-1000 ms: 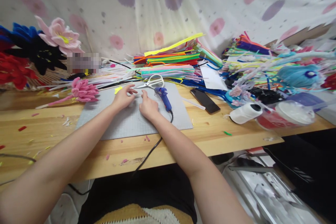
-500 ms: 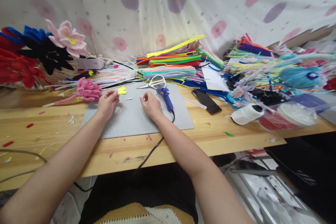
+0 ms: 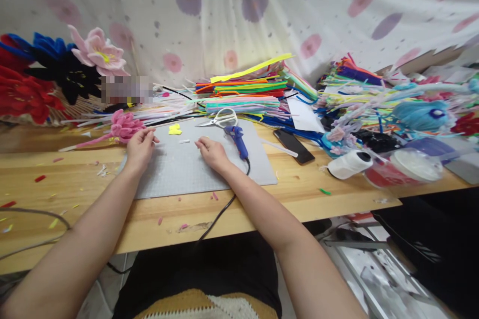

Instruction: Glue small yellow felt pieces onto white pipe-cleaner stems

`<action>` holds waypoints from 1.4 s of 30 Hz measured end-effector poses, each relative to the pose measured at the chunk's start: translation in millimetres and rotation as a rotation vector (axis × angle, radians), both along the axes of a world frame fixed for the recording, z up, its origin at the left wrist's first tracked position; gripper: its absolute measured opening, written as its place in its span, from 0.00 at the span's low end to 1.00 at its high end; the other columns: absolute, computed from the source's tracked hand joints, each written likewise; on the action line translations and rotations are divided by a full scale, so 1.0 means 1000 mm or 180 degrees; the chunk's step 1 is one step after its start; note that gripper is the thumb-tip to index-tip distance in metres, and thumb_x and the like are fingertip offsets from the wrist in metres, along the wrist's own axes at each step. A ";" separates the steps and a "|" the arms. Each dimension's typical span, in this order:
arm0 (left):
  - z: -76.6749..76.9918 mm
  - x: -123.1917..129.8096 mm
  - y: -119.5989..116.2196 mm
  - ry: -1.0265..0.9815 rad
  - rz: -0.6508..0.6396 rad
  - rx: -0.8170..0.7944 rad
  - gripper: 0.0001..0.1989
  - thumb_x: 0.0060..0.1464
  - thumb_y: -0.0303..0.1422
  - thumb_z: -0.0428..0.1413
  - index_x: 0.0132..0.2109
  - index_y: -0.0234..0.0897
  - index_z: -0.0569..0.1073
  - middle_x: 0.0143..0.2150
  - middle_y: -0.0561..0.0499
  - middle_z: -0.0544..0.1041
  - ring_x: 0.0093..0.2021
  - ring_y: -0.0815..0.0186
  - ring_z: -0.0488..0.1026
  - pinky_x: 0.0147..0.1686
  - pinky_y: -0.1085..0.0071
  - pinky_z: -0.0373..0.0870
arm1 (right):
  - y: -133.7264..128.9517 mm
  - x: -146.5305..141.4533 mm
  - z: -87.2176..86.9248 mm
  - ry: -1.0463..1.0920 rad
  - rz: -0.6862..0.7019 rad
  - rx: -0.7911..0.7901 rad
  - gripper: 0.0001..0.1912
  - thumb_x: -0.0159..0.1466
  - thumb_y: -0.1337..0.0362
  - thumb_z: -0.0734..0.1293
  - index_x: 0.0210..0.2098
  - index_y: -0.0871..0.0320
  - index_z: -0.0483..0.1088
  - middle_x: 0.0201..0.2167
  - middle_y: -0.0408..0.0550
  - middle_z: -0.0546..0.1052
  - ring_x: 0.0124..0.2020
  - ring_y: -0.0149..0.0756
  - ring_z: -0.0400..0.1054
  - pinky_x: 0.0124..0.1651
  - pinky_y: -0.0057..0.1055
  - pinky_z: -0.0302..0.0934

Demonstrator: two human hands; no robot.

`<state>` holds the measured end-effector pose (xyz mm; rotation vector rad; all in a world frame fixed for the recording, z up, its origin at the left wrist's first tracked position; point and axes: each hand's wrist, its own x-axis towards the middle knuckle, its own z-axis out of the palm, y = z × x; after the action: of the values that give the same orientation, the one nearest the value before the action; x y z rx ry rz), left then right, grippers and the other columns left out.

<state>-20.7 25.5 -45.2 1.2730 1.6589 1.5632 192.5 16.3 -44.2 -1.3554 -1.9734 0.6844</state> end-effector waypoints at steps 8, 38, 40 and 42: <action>0.003 0.006 -0.007 0.0925 0.0145 -0.0224 0.12 0.47 0.42 0.54 0.26 0.37 0.66 0.20 0.56 0.68 0.22 0.70 0.65 0.27 0.72 0.59 | 0.041 -0.031 0.023 0.0253 -0.0037 0.0039 0.10 0.56 0.69 0.62 0.38 0.56 0.63 0.30 0.39 0.71 0.31 0.27 0.65 0.37 0.25 0.57; -0.013 0.010 -0.004 0.1598 -0.0267 0.0108 0.15 0.51 0.31 0.50 0.48 0.37 0.65 0.43 0.45 0.72 0.43 0.61 0.68 0.43 0.64 0.66 | 0.102 -0.076 0.013 -0.0131 -0.0264 -0.0403 0.13 0.51 0.69 0.66 0.37 0.56 0.63 0.29 0.40 0.73 0.33 0.30 0.67 0.40 0.29 0.59; -0.013 0.013 -0.004 0.1754 -0.0346 0.0145 0.17 0.53 0.32 0.48 0.51 0.37 0.64 0.45 0.45 0.73 0.46 0.60 0.66 0.48 0.62 0.62 | 0.100 -0.073 0.019 -0.0082 -0.0277 -0.0404 0.12 0.51 0.69 0.66 0.36 0.57 0.63 0.29 0.40 0.73 0.32 0.30 0.67 0.40 0.29 0.59; -0.011 0.015 -0.006 0.1900 -0.0355 0.0146 0.18 0.53 0.31 0.48 0.52 0.38 0.64 0.46 0.46 0.73 0.48 0.58 0.66 0.50 0.61 0.60 | 0.096 -0.068 0.024 0.0070 -0.0256 -0.0423 0.13 0.51 0.68 0.67 0.36 0.58 0.63 0.27 0.39 0.72 0.31 0.29 0.67 0.39 0.28 0.59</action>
<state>-6.0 19.8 -56.6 1.9562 1.8515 1.2254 124.5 112.1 -19.8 -1.4910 -1.8737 0.8009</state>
